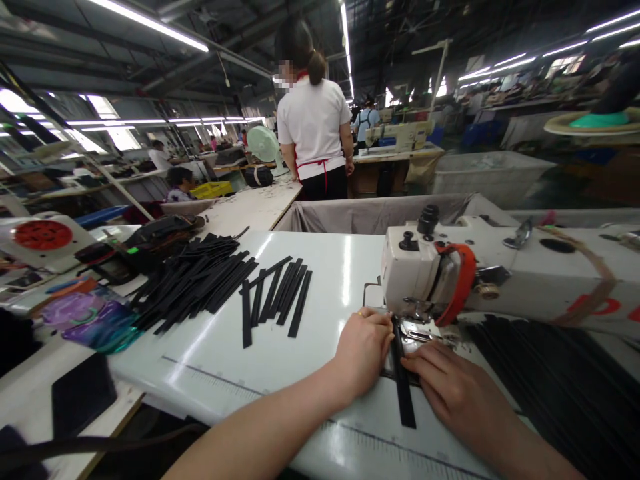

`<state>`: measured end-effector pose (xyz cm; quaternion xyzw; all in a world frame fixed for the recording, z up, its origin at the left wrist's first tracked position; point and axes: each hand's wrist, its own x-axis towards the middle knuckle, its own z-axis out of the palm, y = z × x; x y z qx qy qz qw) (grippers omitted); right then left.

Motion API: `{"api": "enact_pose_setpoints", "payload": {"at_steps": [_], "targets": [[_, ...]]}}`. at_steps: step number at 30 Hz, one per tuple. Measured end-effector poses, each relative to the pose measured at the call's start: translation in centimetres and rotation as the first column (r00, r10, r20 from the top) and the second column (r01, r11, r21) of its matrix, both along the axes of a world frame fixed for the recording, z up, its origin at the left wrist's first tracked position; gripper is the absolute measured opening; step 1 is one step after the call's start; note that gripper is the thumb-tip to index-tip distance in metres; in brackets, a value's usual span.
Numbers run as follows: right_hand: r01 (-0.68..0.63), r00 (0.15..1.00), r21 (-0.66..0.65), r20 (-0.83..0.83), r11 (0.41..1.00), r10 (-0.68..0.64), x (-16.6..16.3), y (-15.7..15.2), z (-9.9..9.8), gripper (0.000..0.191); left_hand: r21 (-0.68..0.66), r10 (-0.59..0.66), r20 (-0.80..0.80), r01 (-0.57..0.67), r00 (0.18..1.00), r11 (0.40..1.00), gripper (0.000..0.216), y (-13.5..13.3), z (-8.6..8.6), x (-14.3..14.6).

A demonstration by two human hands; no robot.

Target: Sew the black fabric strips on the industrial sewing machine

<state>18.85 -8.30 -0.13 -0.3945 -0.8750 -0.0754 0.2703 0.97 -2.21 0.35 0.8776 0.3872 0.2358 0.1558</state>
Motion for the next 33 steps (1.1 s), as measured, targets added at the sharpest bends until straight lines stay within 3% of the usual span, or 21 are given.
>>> {"api": "enact_pose_setpoints", "payload": {"at_steps": [7, 15, 23, 33], "targets": [[-0.157, 0.986, -0.125, -0.080, 0.980, 0.148, 0.3, -0.3, 0.9, 0.030, -0.012, -0.001, -0.014, 0.001, 1.000, 1.000, 0.019, -0.2, 0.1, 0.0], [0.006, 1.000, -0.037, 0.005, 0.999, -0.005, 0.5, 0.4, 0.3, 0.030, -0.012, -0.017, -0.059, 0.016, 0.998, 1.000, 0.020, -0.2, 0.6, 0.1], [0.162, 0.971, 0.096, 0.164, 0.982, -0.176, 0.8, 0.9, -1.0, 0.033, 0.009, -0.044, -0.060, 0.045, 0.997, 0.999, 0.025, -0.2, 0.4, 0.1], [0.172, 0.961, 0.134, 0.194, 0.976, -0.196, 0.6, 0.9, -1.0, 0.034, 0.023, 0.015, -0.122, -0.012, 0.992, 1.000, 0.022, -0.2, -0.7, 0.6]]}}
